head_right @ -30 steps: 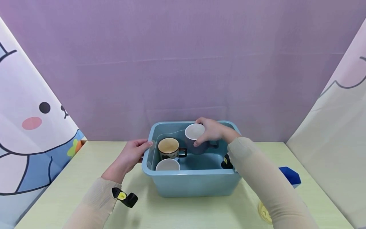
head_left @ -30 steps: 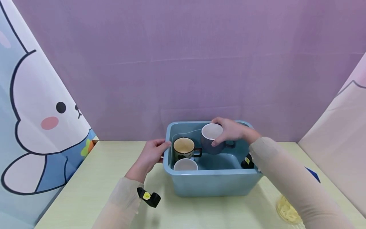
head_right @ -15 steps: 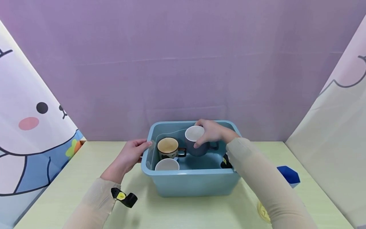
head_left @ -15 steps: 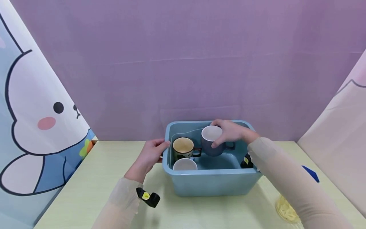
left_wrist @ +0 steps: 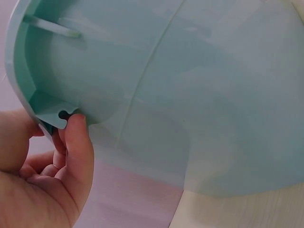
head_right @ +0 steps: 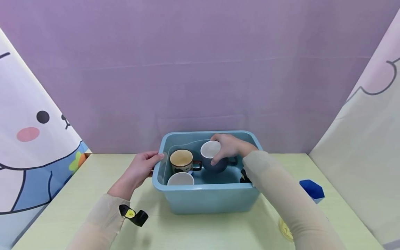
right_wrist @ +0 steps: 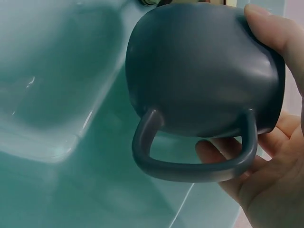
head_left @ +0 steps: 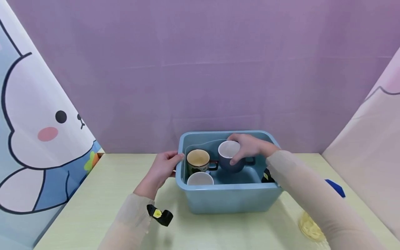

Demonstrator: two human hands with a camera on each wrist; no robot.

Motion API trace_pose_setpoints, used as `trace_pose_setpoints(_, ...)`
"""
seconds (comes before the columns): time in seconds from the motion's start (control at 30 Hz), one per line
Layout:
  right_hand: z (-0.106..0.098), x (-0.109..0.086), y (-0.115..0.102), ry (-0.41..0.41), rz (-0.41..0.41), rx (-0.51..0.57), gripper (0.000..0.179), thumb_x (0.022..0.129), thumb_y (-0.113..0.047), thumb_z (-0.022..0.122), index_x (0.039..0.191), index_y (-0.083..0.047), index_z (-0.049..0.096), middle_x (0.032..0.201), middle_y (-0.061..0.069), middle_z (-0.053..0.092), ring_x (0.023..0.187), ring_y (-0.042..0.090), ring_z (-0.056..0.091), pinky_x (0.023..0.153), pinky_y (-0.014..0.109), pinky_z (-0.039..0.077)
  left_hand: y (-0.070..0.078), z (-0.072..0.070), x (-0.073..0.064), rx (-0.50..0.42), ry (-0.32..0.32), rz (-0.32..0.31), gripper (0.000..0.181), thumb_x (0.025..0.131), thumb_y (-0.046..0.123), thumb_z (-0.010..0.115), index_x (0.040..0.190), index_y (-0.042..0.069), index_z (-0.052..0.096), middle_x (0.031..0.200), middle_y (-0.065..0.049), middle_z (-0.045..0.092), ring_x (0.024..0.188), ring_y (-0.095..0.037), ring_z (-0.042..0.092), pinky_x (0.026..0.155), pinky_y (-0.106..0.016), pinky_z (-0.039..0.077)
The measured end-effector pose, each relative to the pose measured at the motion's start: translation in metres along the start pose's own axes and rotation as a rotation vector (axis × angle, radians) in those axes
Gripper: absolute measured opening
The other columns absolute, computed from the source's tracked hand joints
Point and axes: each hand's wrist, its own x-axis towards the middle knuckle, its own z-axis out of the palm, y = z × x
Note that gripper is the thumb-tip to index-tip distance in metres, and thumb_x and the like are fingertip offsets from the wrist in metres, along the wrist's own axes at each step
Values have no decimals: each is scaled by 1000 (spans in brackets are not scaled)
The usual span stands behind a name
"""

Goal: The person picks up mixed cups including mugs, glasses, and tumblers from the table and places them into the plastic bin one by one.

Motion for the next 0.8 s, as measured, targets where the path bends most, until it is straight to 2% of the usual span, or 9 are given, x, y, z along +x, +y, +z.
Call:
trace_pose_setpoints(0.47,9,4,-5,-59,26,-59,76,64,-34,85,125,-7,49,117,11,57,101,27,55,82,39,51,1,-5,-2,3,6,0,39,96,28,54,127,6,58,105,-16,64,76,-16,64,68,-31,58)
trace_pose_setpoints(0.8,12,5,-5,-67,41,-90,75,62,-33,85,123,-8,49,115,10,58,98,24,55,81,38,50,1,-6,-4,5,6,-7,38,96,28,53,128,6,58,106,-18,63,76,-16,64,68,-31,58)
